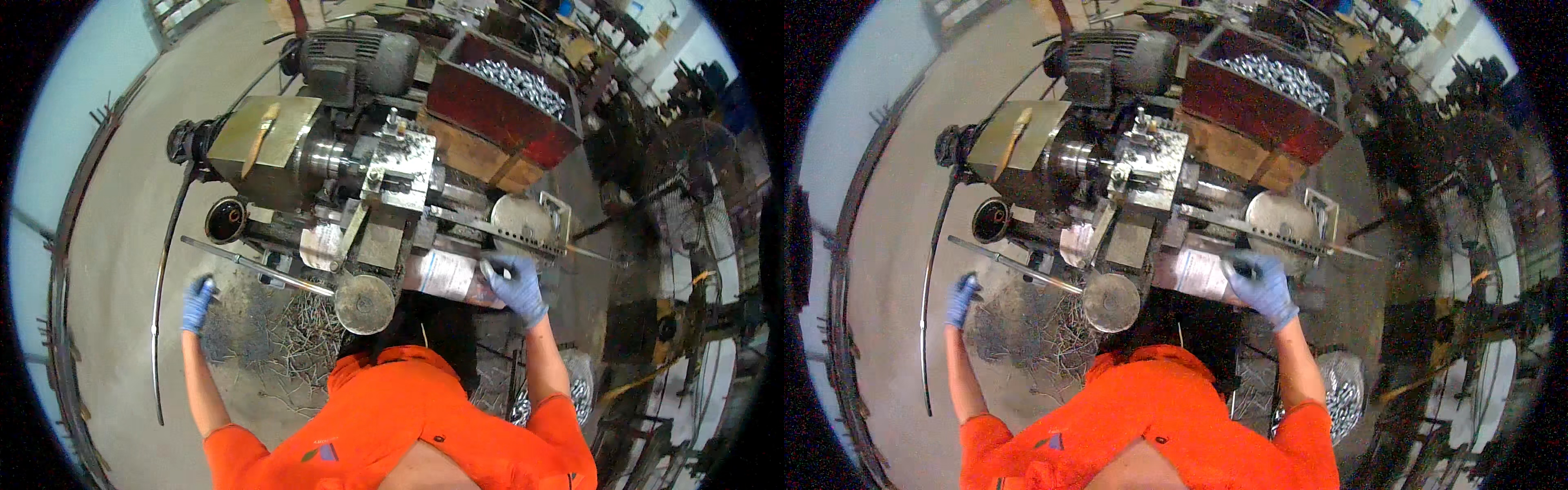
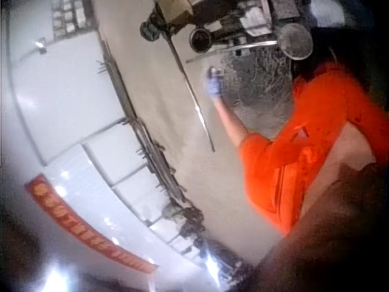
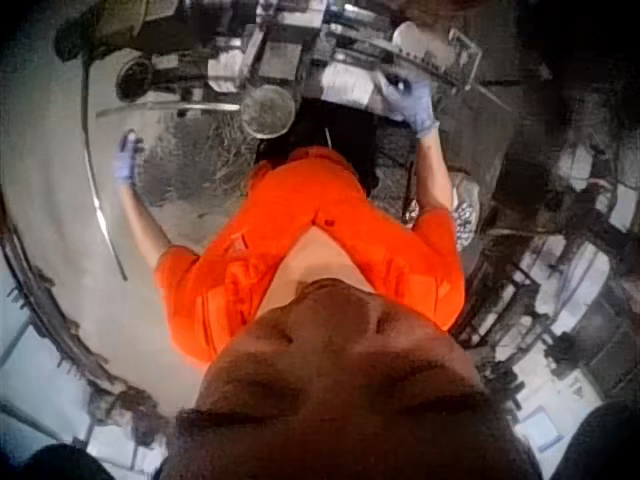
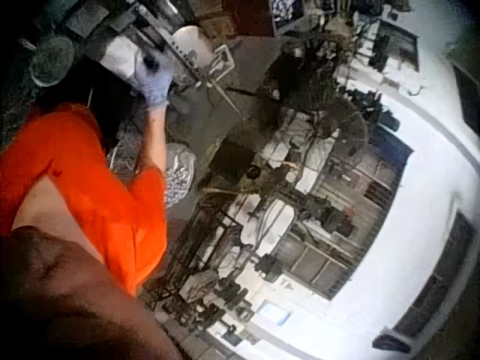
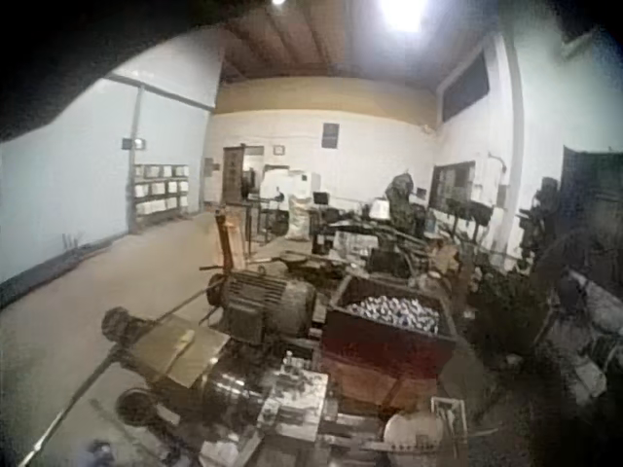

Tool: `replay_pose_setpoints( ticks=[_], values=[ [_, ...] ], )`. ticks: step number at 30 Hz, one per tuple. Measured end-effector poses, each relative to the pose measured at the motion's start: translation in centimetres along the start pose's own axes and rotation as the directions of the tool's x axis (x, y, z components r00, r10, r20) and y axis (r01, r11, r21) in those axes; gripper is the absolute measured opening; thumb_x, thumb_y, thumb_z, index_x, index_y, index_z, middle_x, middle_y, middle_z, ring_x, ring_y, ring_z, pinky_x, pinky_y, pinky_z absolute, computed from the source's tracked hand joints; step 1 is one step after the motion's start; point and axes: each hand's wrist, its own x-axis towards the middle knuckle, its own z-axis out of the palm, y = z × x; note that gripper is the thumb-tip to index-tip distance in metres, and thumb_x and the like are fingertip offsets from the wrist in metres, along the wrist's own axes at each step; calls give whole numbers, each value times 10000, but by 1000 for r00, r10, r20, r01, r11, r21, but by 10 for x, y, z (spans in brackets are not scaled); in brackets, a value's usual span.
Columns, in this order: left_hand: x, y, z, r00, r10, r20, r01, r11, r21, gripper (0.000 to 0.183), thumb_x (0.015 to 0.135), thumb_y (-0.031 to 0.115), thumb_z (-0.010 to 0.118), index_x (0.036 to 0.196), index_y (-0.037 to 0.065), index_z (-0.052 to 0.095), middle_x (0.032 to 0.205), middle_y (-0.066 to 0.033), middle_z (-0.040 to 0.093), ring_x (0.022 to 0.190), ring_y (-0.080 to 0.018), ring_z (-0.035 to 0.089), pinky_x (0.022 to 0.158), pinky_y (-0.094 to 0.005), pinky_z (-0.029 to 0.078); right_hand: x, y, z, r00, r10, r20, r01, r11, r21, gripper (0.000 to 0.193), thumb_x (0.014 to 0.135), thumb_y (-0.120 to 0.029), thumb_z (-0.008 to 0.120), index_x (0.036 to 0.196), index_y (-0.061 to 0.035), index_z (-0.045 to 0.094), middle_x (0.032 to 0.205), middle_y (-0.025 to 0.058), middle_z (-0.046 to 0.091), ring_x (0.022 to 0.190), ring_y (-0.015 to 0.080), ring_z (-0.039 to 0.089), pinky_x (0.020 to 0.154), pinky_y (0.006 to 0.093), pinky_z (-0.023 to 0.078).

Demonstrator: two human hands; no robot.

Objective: The person operates a lathe machine to process metal components, using various levers to control the machine and handling finished parts from a bin.

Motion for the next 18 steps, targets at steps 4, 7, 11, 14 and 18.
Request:
replay_pose_setpoints(
  ticks=[4, 7, 11, 14, 18],
  values=[
    [-3, 79, -66, 968, 150, -202, -136, 988, 78, 343, 910, 255, 539, 1166, 29, 571, 804, -57, 614, 653, -127, 564, 589, -263, 474, 76, -85, 9, 914, -405, 28, 405, 908, -107, 235, 749, -195, 703, 908, -23, 681, 878, 126, 673, 808, 177, 635, 725, 298, 490],
    [-8, 46, -137, 864, 302, -403, -145, 916, 375, 336, 909, 284, 535, 1117, 27, 596, 778, -79, 624, 617, -131, 558, 579, -293, 469, 137, -115, 53, 796, -597, 100, 594, 740, -315, 290, 741, -332, 675, 877, -76, 701, 887, 126, 656, 810, 291, 606, 775, 374, 483],
    [-51, 22, -163, 861, 22, -507, 263, 835, 483, 412, 899, 388, 517, 1023, 8, 618, 692, -111, 616, 565, -167, 557, 549, -337, 456, 201, -134, 116, 799, -344, 493, 586, 630, -510, 518, 752, -568, 536, 896, -94, 687, 942, 154, 636, 921, 336, 575, 840, 412, 433],
    [-75, -25, -136, 769, -425, -477, 502, 864, 38, 592, 887, 564, 386, 943, 27, 629, 696, -174, 614, 627, -278, 610, 594, -398, 475, 227, -122, 150, 810, -192, 555, 548, 584, -598, 574, 728, -601, 541, 930, -80, 671, 893, 156, 659, 858, 341, 602, 849, 401, 429],
    [-113, 32, -46, 748, -174, -640, 546, 709, 445, 613, 863, 618, 356, 945, 81, 642, 930, -212, 632, 876, -384, 597, 767, -475, 450, 221, -130, 148, 827, -99, 554, 497, 592, -635, 544, 738, -581, 537, 952, -99, 673, 894, 138, 665, 893, 317, 611, 865, 405, 424]
  ],
)
